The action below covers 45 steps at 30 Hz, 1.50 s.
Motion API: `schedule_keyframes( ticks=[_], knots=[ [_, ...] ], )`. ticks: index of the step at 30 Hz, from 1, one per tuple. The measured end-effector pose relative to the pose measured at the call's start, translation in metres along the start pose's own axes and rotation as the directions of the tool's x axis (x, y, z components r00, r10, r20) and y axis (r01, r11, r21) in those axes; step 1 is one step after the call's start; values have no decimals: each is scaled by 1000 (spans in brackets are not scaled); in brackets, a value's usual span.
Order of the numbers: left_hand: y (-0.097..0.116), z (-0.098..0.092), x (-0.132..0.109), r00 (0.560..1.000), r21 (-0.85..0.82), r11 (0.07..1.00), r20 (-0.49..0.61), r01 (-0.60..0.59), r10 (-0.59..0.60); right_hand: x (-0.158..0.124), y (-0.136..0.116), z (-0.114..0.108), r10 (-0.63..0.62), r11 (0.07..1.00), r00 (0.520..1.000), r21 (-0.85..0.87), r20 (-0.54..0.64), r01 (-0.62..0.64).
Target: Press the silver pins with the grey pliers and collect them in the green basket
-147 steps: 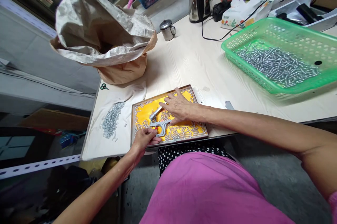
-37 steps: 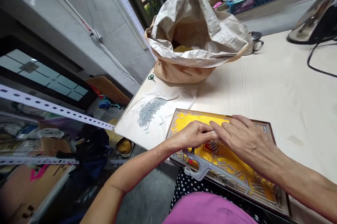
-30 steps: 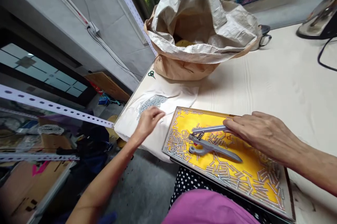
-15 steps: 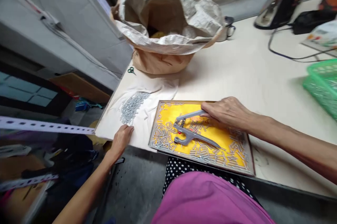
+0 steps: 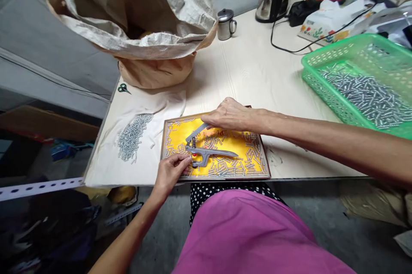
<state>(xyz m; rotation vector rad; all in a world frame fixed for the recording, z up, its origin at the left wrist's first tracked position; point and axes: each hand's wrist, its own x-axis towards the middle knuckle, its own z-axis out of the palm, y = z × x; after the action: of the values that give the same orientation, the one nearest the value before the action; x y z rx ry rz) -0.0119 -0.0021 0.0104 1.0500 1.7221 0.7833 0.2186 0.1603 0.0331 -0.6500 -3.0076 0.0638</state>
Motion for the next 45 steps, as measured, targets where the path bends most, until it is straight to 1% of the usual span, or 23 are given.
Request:
schedule_keyframes(
  ticks=[3,8,15,18,22,26,30,33,35,38,41,45],
  knots=[
    [-5,3,6,1000,30,999,22,-21,20,1,0,0,-12,1000,1000,14,18,11],
    [-5,2,7,999,73,997,38,-29,26,2,1,4,1,1000,1000,-13,-21,-1],
    [-7,2,10,989,65,997,139,36,-45,5,2,13,8,1000,1000,-11,-4,-8],
    [-9,2,9,988,43,998,143,47,-53,1,-6,10,12,1000,999,-26,-52,-13],
    [-10,2,4,990,2,999,132,51,-51,-5,-21,6,-30,997,988,-68,-153,20],
    [-12,1,-1,992,-21,998,116,51,-48,-10,-26,18,1,994,980,-107,-201,-23],
    [-13,0,-3,994,-24,999,97,49,-46,-15,-28,31,19,994,987,-107,-161,-36],
    [-14,-1,-4,995,-26,999,89,45,-42,-18,-32,34,59,994,987,-80,-151,-72],
    [-14,-1,-4,996,-26,999,87,38,-35,-21,-35,35,72,995,984,-61,-160,-83],
    [-15,-1,-4,996,-19,999,83,25,-24,-23,-39,33,61,997,985,-39,-165,-68],
    [-18,-1,-3,997,-18,1000,75,15,-14,-24,-42,28,43,998,988,-31,-145,-48],
    [-21,-1,-4,997,-20,1000,72,11,-10,-26,-51,25,58,996,992,-57,-112,-65]
  ],
)
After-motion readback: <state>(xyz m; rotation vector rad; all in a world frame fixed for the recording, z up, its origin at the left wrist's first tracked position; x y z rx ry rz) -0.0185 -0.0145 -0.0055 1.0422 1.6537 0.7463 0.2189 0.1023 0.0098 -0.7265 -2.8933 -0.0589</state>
